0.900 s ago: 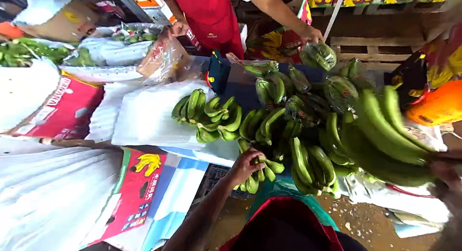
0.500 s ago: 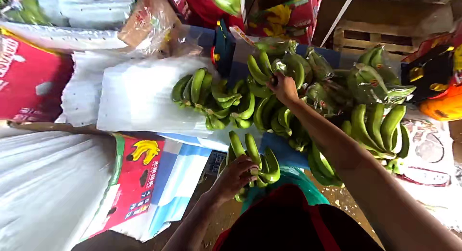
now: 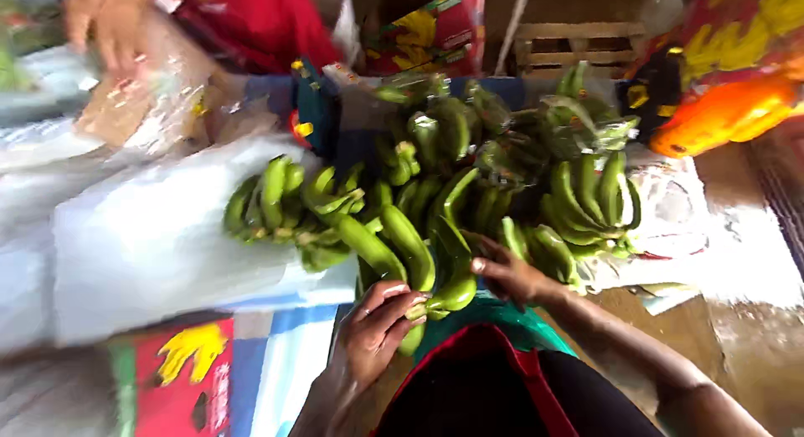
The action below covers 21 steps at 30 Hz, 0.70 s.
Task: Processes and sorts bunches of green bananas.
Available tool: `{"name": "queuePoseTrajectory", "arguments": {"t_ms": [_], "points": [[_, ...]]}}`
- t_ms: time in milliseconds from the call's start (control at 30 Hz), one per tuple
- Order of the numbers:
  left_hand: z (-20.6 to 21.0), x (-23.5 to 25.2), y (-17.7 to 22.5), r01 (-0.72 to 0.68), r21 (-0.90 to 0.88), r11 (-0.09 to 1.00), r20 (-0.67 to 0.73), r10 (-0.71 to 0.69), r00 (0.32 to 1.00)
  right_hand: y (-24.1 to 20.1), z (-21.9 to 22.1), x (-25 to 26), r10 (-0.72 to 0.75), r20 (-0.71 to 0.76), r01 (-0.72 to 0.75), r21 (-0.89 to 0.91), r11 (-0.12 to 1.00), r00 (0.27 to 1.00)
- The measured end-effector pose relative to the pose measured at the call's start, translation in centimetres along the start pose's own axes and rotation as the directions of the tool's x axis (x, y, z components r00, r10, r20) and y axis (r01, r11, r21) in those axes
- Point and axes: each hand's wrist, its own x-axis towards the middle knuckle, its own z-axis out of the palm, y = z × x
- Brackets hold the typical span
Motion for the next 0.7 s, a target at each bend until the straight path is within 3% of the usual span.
{"name": "queuePoseTrajectory", "arguments": {"t_ms": [100, 167, 233, 367, 467, 567, 700], "points": [[2.5, 4.3, 3.1, -0.179, 0.011, 0.984, 0.11, 0.177, 0.978, 0.6, -0.3, -3.5, -0.029, -0.104, 0.068, 0.397, 0.915, 0.994], [4.8, 7.1, 5.6, -0.256, -0.034, 0.966, 0.166, 0.258, 0.952, -0.1, -2.4, -5.7, -0.105, -0.218, 0.203, 0.498, 0.843, 0.97], [6.4, 9.6, 7.5, -0.243, -0.087, 0.966, 0.21, 0.256, 0.944, -1.0, -5.4, -8.8, -0.164, -0.382, 0.355, 0.508, 0.785, 0.91], [6.4, 13.0, 7.6, -0.18, -0.068, 0.981, 0.244, 0.191, 0.951, -0.4, -14.2, -17.2, -0.186, -0.686, 0.509, 0.303, 0.805, 0.703], [7.3, 13.2, 7.8, -0.115, -0.077, 0.99, 0.213, 0.129, 0.968, 2.4, -21.6, -22.7, -0.328, -0.802, 0.545, -0.003, 0.839, 0.499], [9.1, 12.4, 8.5, -0.082, -0.068, 0.994, 0.187, 0.093, 0.978, 4.4, -29.0, -24.8, -0.448, -0.83, 0.458, -0.273, 0.846, 0.332], [11.4, 11.6, 11.0, -0.064, -0.003, 0.998, 0.18, 0.064, 0.982, 8.5, -37.0, -22.6, -0.59, -0.77, 0.282, -0.526, 0.802, 0.241]]}}
